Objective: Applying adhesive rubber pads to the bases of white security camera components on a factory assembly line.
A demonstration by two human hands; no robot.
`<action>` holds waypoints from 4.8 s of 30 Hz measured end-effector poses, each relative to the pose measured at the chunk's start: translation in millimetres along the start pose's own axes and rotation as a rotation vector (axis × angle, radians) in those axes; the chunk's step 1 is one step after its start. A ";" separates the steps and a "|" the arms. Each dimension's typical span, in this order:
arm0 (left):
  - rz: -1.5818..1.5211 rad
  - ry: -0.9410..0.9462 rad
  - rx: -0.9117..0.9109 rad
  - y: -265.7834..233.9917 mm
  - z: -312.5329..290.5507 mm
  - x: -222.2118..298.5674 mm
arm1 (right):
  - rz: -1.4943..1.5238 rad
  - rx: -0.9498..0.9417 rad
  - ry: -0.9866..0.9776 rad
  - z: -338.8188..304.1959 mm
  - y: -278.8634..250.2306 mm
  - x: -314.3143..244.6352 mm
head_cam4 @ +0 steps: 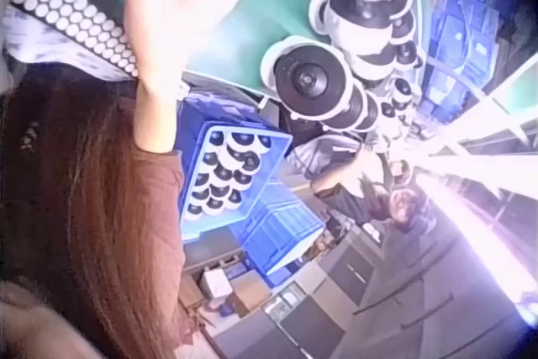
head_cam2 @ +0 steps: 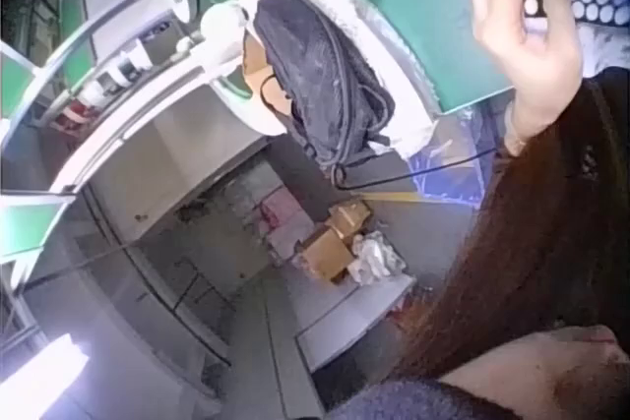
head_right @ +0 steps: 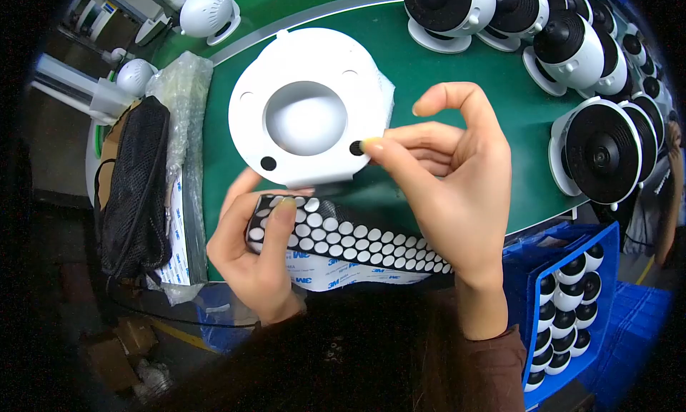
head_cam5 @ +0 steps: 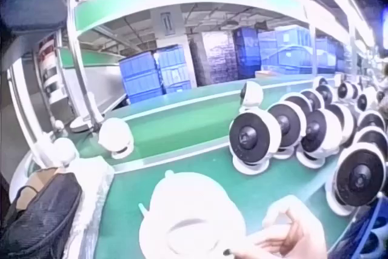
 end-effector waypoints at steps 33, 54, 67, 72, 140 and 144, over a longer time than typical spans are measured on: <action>0.003 0.078 -0.161 -3.7 -22.7 19.1 | -0.259 0.041 -0.314 -57.1 8.7 -20.9; 0.096 0.233 -0.015 -2.3 -20.3 24.7 | -0.293 -0.003 -0.303 -53.4 12.8 -24.3; 0.068 0.187 -0.047 -3.0 1.6 9.2 | -0.209 0.153 -0.333 0.8 -6.8 -48.9; 0.062 0.133 -0.029 -3.1 0.6 6.2 | -0.189 -0.057 -0.169 32.2 8.2 -41.1; -0.148 -0.043 0.096 -12.3 -23.4 10.2 | -0.343 -0.102 -0.403 -47.4 17.9 -22.9; -0.006 0.013 0.103 -14.6 -9.7 3.5 | -0.335 -0.175 -0.486 -37.0 9.4 -55.4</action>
Point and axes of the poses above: each hand's wrist, its own z-axis towards the middle knuckle, its own y-axis out of the palm, x = y × z, the point moved 4 cm from there along z, towards the middle knuckle, and after that the axes turned 6 degrees about x, right-handed, at the moved point
